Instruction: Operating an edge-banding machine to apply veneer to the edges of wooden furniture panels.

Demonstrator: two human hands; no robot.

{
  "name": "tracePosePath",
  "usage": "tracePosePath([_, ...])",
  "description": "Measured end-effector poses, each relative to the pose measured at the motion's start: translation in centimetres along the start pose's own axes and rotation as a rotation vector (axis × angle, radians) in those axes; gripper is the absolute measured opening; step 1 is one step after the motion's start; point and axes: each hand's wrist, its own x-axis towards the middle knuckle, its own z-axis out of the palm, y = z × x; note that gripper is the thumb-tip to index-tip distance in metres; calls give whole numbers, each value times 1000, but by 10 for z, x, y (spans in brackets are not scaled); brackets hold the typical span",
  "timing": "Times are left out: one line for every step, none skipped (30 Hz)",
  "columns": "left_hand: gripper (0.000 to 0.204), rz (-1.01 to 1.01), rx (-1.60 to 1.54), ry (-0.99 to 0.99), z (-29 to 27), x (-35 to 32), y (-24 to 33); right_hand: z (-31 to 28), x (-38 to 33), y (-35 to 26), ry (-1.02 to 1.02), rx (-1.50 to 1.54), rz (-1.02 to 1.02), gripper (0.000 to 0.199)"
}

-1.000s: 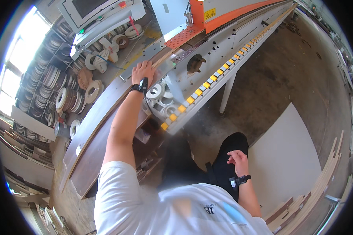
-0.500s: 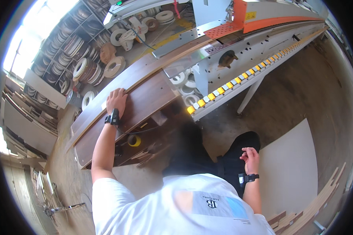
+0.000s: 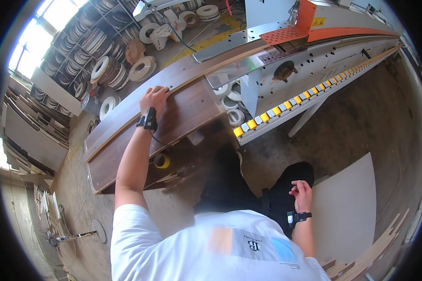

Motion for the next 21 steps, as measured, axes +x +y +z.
tracePosePath([14, 33, -5, 55, 2, 4, 6, 0, 0, 0, 0, 1, 1, 18])
tracePosePath([13, 42, -5, 67, 5, 9, 13, 0, 0, 0, 4, 1, -1, 18])
tracePosePath([13, 46, -10, 69, 7, 14, 20, 0, 0, 0, 2, -8, 2, 18])
tracePosePath([12, 52, -1, 61, 10, 20, 26, 0, 0, 1, 1, -17, 5, 18])
tracePosePath([12, 57, 8, 54, 11, 26, 33, 0, 0, 1, 6, -15, 0, 18])
tracePosePath([11, 60, 12, 59, 13, 31, 40, -1, -1, 1, 7, -5, 9, 18])
tracePosePath([11, 66, 8, 63, 15, 37, 47, -1, -1, 1, 8, 7, 18, 18])
tracePosePath([12, 70, 10, 61, 18, 42, 53, 0, -2, -1, 13, 6, 13, 18])
tracePosePath([12, 74, 12, 60, 21, 47, 59, 2, -3, -3, 21, 9, 12, 17])
tracePosePath([12, 70, 3, 63, 26, 52, 65, 3, -3, -4, 30, 12, 10, 16])
tracePosePath([12, 76, -3, 68, 30, 57, 73, 3, -4, -4, 37, 14, 4, 16])
tracePosePath([12, 84, 0, 87, 33, 63, 81, 1, -3, -4, 30, 11, -5, 16])
tracePosePath([12, 91, 3, 107, 36, 69, 89, 0, -3, -3, 23, 8, -15, 15])
tracePosePath([13, 86, 17, 101, 36, 75, 98, 0, -4, -3, 32, 10, -22, 15])
tracePosePath([13, 93, 10, 107, 38, 80, 105, 1, -5, -3, 35, 14, -15, 15])
tracePosePath([13, 90, 13, 101, 42, 86, 111, 1, -6, -3, 37, 18, -9, 15])
tracePosePath([13, 86, 19, 95, 45, 90, 116, 1, -7, -3, 43, 19, -17, 15])
tracePosePath([13, 106, -1, 124, 49, 95, 120, 2, -7, -4, 39, 14, -8, 15])
tracePosePath([13, 109, -6, 131, 52, 100, 125, 2, -8, -4, 33, 8, 1, 14])
tracePosePath([13, 114, -5, 114, 54, 106, 135, 1, -9, -4, 38, 6, -6, 14])
tracePosePath([13, 117, 0, 97, 55, 110, 142, 1, -10, -5, 46, 9, -8, 14])
